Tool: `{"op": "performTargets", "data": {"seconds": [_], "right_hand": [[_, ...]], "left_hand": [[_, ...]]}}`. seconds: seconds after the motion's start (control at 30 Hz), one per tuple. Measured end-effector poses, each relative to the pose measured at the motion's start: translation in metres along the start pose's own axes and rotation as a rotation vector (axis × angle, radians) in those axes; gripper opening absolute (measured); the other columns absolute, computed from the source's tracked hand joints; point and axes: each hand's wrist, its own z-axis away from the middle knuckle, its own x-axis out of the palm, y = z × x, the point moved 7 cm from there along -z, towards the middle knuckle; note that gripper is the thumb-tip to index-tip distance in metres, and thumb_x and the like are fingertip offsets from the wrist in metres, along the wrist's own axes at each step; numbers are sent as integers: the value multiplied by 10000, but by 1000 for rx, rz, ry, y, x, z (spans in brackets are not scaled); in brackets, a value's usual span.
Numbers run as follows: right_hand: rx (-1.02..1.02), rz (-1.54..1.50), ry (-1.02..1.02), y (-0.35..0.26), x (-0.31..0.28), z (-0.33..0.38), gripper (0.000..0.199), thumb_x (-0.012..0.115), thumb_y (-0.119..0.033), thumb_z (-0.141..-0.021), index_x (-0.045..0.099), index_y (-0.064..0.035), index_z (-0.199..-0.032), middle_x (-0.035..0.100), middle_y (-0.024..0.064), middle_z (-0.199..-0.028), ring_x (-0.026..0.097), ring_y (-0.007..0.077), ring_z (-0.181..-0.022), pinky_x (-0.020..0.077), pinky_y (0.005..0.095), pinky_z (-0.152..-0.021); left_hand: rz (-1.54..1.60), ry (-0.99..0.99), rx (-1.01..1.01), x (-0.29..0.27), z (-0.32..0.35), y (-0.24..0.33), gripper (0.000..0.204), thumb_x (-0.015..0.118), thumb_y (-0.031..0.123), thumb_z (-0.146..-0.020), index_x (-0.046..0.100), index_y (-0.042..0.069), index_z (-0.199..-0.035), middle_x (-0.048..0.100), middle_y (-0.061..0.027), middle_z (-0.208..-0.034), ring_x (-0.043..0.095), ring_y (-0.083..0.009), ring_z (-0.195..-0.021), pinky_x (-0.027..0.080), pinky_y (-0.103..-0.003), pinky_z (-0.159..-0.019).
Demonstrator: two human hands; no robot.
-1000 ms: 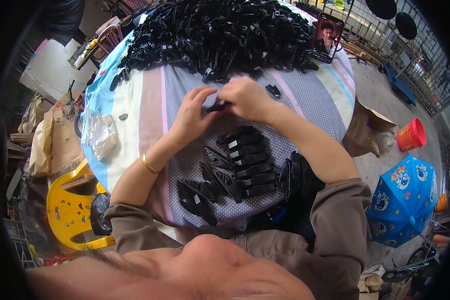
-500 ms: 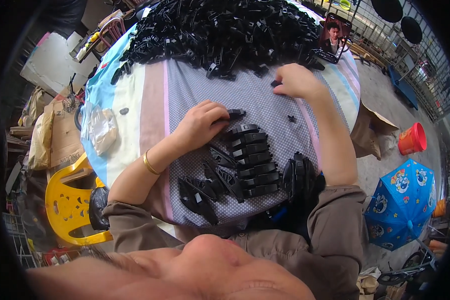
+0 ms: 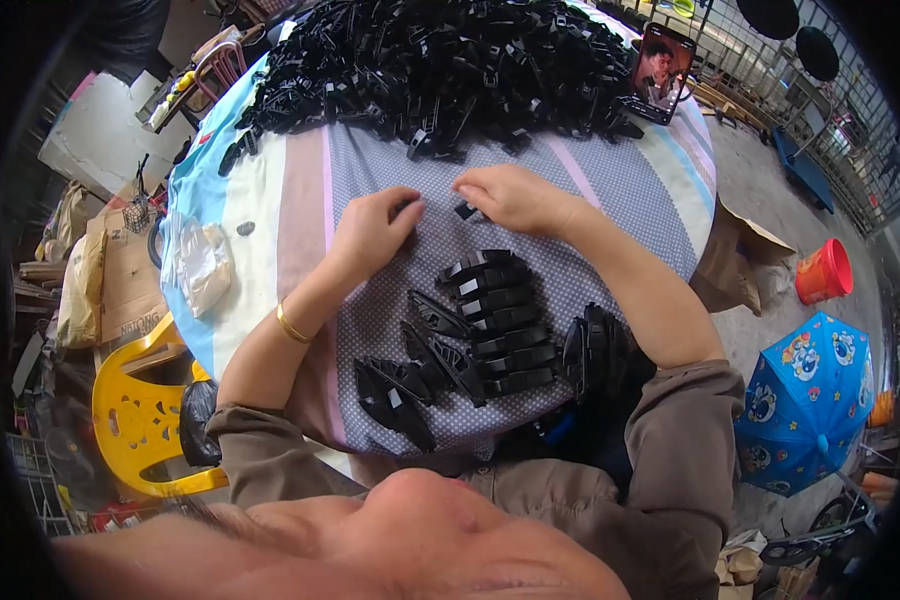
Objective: Inspecting and sorting black plastic components on a table.
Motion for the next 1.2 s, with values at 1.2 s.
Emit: {"op": "performTargets", "data": {"seconds": [1.2], "right_hand": [[-223, 347, 21, -32, -2, -1, 230, 725, -102, -667, 690, -32, -883, 612, 96, -807, 585, 280, -824, 479, 374, -725]], "left_hand": [[143, 57, 274, 4, 5, 12, 216, 737, 101, -718, 695, -14, -897, 606, -119, -809, 608, -240, -698, 496, -320, -668]]}}
